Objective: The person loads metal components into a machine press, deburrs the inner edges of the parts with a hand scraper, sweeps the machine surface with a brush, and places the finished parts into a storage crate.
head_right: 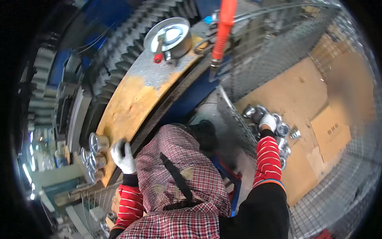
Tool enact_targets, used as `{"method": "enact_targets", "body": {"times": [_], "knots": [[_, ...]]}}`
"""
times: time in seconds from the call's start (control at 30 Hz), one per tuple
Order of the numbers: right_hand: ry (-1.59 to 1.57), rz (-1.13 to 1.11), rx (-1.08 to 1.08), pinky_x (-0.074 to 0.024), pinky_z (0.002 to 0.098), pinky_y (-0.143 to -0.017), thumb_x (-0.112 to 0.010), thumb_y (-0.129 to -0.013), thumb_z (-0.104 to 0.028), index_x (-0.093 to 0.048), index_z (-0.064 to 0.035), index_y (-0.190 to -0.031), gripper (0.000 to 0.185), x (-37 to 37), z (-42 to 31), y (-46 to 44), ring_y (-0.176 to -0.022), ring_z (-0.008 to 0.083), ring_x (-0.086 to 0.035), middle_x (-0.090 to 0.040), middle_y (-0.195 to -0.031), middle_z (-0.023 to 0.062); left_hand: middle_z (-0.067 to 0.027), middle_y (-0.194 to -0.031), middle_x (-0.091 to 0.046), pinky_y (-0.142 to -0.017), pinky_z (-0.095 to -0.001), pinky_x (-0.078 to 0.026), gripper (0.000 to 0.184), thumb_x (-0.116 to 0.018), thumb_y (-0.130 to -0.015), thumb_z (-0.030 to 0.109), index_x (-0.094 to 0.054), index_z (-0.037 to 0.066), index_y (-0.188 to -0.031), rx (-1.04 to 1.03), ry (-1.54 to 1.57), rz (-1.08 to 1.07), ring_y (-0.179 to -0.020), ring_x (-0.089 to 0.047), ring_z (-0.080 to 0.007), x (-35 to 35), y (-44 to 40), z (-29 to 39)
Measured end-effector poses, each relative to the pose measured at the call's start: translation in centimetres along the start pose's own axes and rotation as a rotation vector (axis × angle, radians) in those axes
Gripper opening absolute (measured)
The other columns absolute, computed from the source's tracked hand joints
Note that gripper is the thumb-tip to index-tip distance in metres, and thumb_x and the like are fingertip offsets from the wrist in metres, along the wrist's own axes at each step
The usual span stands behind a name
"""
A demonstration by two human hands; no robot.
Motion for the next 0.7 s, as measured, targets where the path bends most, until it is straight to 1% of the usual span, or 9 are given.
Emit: {"method": "enact_targets", "body": {"times": [0.1, 0.2, 0.23, 0.37, 0.4, 0.53, 0.6, 0.67, 0.7], "knots": [[0.131, -0.049, 0.374, -0.0537, 0.0421, -0.097, -0.055, -0.099, -0.029, -0.074, -0.0145, -0.122, 0.033, -5.8, -1.0, -3.8, -0.115, 0.0312, -0.069, -0.072, -0.124, 0.0165, -0.0133, -0.103, -0.069, -0.088, -0.0458, -0.050, 0.032, -0.082, -0.079, 0.013, -0.072, 0.008, -0.109, -0.080, -0.156, -0.129, -0.098, -0.063, -0.0342, 0.3, -0.5, 0.5], [-0.029, -0.139, 0.449, -0.0512, 0.0377, -0.100, -0.053, -0.103, -0.028, -0.067, -0.0104, -0.131, 0.036, -9.5, 1.4, -5.6, -0.116, 0.0257, -0.066, -0.070, -0.128, 0.0128, -0.0117, -0.095, -0.071, -0.079, -0.0469, -0.050, 0.029, -0.083, -0.074, 0.019, -0.072, 0.010, -0.100, -0.055, -0.196, -0.119, -0.089, -0.065, -0.0350, 0.6, -1.2, 1.3], [-0.099, -0.177, 0.470, -0.0504, 0.0362, -0.101, -0.052, -0.104, -0.028, -0.065, -0.0091, -0.133, 0.038, -10.8, 2.4, -6.5, -0.116, 0.0238, -0.066, -0.069, -0.129, 0.0116, -0.0130, -0.094, -0.071, -0.076, -0.0473, -0.049, 0.029, -0.082, -0.075, 0.020, -0.072, 0.009, -0.101, 0.007, -0.240, -0.235, -0.087, -0.064, -0.0356, 0.4, -1.6, 1.1], [-0.501, -0.329, 0.454, -0.0470, 0.0302, -0.105, -0.049, -0.110, -0.028, -0.057, -0.0038, -0.145, 0.043, -15.6, 7.0, -11.4, -0.117, 0.0164, -0.062, -0.067, -0.134, 0.0067, -0.0124, -0.096, -0.067, -0.080, -0.0448, -0.049, 0.034, -0.083, -0.074, 0.018, -0.072, 0.009, -0.105, -0.032, -0.091, -0.061, -0.090, -0.061, -0.0345, 1.7, -1.6, 0.6], [-0.290, -0.347, 0.350, -0.0412, 0.0323, -0.112, -0.053, -0.107, -0.034, -0.054, 0.0013, -0.146, 0.053, -12.2, 4.3, -8.4, -0.132, 0.0218, -0.057, -0.062, -0.143, 0.0101, -0.0111, -0.096, -0.067, -0.080, -0.0441, -0.049, 0.034, -0.083, -0.076, 0.018, -0.073, 0.009, -0.107, -0.013, -0.060, -0.090, -0.090, -0.061, -0.0327, 1.7, -1.5, 0.1], [-0.127, 0.205, 0.227, -0.0524, 0.0450, -0.094, -0.055, -0.103, -0.041, -0.065, 0.0038, -0.129, 0.053, -5.0, 6.6, -10.7, -0.114, 0.0372, -0.067, -0.069, -0.127, 0.0227, -0.0082, -0.094, -0.068, -0.076, -0.0419, -0.051, 0.031, -0.082, -0.076, 0.010, -0.073, 0.009, -0.105, -0.078, 0.048, -0.068, -0.086, -0.064, -0.0304, 3.6, -1.5, 1.0], [-0.381, 0.462, 0.407, -0.0523, 0.0433, -0.097, -0.052, -0.106, -0.031, -0.064, 0.0019, -0.132, 0.044, 3.5, 0.2, -1.8, -0.114, 0.0354, -0.067, -0.070, -0.127, 0.0207, -0.0075, -0.092, -0.068, -0.073, -0.0415, -0.051, 0.031, -0.082, -0.074, 0.005, -0.073, 0.009, -0.104, -0.136, 0.099, 0.009, -0.081, -0.065, -0.0301, 5.6, -1.6, 1.4], [-0.804, 0.140, 0.494, -0.0509, 0.0409, -0.101, -0.052, -0.106, -0.025, -0.065, 0.0008, -0.131, 0.038, 7.6, -10.6, 12.8, -0.117, 0.0324, -0.066, -0.069, -0.129, 0.0189, -0.0079, -0.092, -0.068, -0.073, -0.0419, -0.051, 0.025, -0.081, -0.077, 0.007, -0.072, 0.009, -0.100, -0.034, 0.093, 0.108, -0.082, -0.065, -0.0301, 4.6, -1.8, 0.2], [-0.604, 0.198, 0.785, -0.0494, 0.0392, -0.104, -0.055, -0.105, -0.023, -0.066, 0.0012, -0.129, 0.035, 7.0, -15.4, 18.0, -0.119, 0.0289, -0.065, -0.070, -0.127, 0.0172, -0.0083, -0.092, -0.068, -0.073, -0.0416, -0.052, 0.019, -0.079, -0.079, 0.009, -0.071, 0.010, -0.096, -0.010, 0.058, 0.073, -0.082, -0.066, -0.0304, 2.7, -1.9, -0.9]]}}
Point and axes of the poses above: each hand's wrist, its own y-axis away from the middle knuckle, its own x-axis out of the back of the hand, z = x × y, the point moved 7 cm from there along -y, towards the middle knuckle
